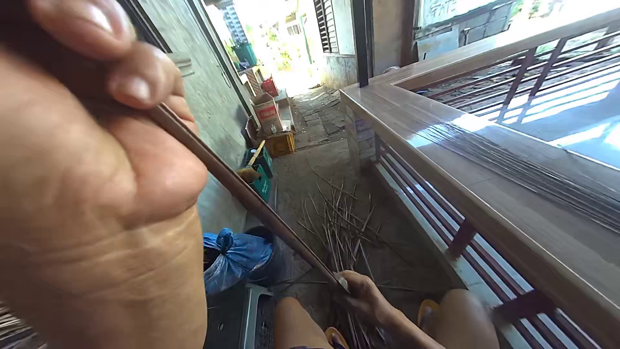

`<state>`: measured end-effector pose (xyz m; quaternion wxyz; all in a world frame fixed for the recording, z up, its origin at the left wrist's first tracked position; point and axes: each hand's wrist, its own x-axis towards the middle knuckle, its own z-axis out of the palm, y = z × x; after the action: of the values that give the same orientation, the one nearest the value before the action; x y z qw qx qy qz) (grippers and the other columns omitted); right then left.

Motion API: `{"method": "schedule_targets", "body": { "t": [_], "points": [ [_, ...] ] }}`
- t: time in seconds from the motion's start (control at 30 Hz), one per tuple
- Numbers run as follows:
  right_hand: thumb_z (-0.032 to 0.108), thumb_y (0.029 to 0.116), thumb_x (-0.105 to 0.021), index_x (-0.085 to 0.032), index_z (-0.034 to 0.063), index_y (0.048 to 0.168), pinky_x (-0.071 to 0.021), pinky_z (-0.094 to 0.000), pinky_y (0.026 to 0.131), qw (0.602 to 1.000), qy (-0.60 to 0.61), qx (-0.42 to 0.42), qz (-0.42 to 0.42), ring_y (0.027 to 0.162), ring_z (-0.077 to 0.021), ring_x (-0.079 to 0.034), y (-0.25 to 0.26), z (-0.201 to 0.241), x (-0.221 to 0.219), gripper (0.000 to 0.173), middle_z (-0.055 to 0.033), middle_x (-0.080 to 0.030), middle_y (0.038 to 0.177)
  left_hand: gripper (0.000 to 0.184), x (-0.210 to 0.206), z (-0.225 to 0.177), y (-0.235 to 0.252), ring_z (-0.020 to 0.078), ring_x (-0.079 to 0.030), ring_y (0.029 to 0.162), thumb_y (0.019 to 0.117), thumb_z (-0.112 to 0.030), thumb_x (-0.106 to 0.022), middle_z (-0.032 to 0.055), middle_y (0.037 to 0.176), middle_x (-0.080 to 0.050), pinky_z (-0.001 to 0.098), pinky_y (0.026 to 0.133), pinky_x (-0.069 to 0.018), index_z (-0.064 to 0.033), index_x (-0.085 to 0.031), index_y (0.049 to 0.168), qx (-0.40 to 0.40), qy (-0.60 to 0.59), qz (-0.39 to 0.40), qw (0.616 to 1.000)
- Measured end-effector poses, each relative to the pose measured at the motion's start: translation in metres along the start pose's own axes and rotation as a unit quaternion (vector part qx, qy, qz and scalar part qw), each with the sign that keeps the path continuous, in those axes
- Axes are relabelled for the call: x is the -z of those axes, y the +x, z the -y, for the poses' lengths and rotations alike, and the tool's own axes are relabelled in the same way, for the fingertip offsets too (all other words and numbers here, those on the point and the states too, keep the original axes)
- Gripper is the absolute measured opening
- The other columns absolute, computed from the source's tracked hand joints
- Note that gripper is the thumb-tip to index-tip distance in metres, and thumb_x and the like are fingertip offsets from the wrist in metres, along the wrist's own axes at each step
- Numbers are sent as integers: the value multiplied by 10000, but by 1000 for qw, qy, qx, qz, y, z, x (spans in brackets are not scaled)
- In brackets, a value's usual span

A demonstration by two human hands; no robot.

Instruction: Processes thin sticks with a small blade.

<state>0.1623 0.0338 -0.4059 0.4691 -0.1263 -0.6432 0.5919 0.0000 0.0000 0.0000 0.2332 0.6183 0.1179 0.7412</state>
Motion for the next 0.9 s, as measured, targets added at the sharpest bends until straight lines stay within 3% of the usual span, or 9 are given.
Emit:
{"method": "schedule_targets", "body": {
  "t": [0.13,0.17,0.23,0.3,0.4,0.53,0.6,0.77,0.9],
  "points": [
    [56,912,-703,-706,11,1006,-546,-211,583,994,-9,-35,-103,622,-14,-613,-5,1,9,104,16,-699,806,287,-3,19,1,165,-671,1022,1110,-119,-261,34,1030,-680,329,951,-551,-92,-547,1094,14,149,-42,988],
    [53,907,-707,-699,20,995,-545,-214,560,990,-5,-43,-137,596,-17,-612,-3,5,12,94,26,-697,776,251,3,28,-11,180,-632,1192,1114,-182,-336,11,1238,-662,373,1033,-524,-118,-491,1301,33,201,-39,978],
    [56,894,-721,-689,28,984,-538,-206,522,977,-1,-59,-205,560,-20,-608,5,20,18,99,30,-700,755,635,26,59,-57,137,-518,1359,1071,-363,-502,-56,1523,-482,363,1093,-486,-151,-203,1590,92,278,38,955],
    [69,894,-730,-689,28,990,-527,-200,507,967,15,-73,-244,553,-28,-608,16,38,22,111,10,-717,782,743,50,105,-128,108,-555,1300,976,-490,-641,-26,1503,-516,335,1039,-518,-109,-356,1546,183,295,119,930],
    [41,900,-715,-674,15,999,-529,-198,512,963,69,-88,-244,573,-47,-622,28,60,19,110,-28,-734,844,744,71,155,-234,191,-599,1259,912,-481,-709,171,1398,-610,377,1009,-511,64,-553,1394,335,269,212,878],
    [33,907,-717,-659,20,989,-503,-190,473,964,119,-118,-208,528,-37,-588,38,63,0,101,-33,-716,802,267,69,171,-323,19,-678,819,942,-267,-727,-18,923,-722,227,762,-589,-22,-709,1048,411,159,122,889],
    [57,914,-727,-659,-1,1044,-505,-196,484,964,117,-122,-208,535,-41,-587,40,53,-7,158,-28,-705,794,143,67,172,-346,38,-661,649,982,-184,-652,-42,754,-690,229,627,-586,-50,-685,941,454,130,38,880],
    [254,960,-671,-532,-36,1318,-514,-214,516,948,48,-191,-249,587,-57,-581,28,23,1,480,-25,-669,917,333,91,154,-345,49,-607,561,1050,-161,-475,1,770,-691,199,508,-518,18,-441,1328,521,129,-31,843],
    [303,1069,-457,-589,21,1241,-475,-198,480,947,26,-272,-167,576,-54,-574,-2,12,-2,356,-9,-682,919,256,128,147,-345,75,-608,521,1078,-170,-348,29,773,-687,200,462,-512,-13,-431,1262,526,149,-60,835]
  ]
}}
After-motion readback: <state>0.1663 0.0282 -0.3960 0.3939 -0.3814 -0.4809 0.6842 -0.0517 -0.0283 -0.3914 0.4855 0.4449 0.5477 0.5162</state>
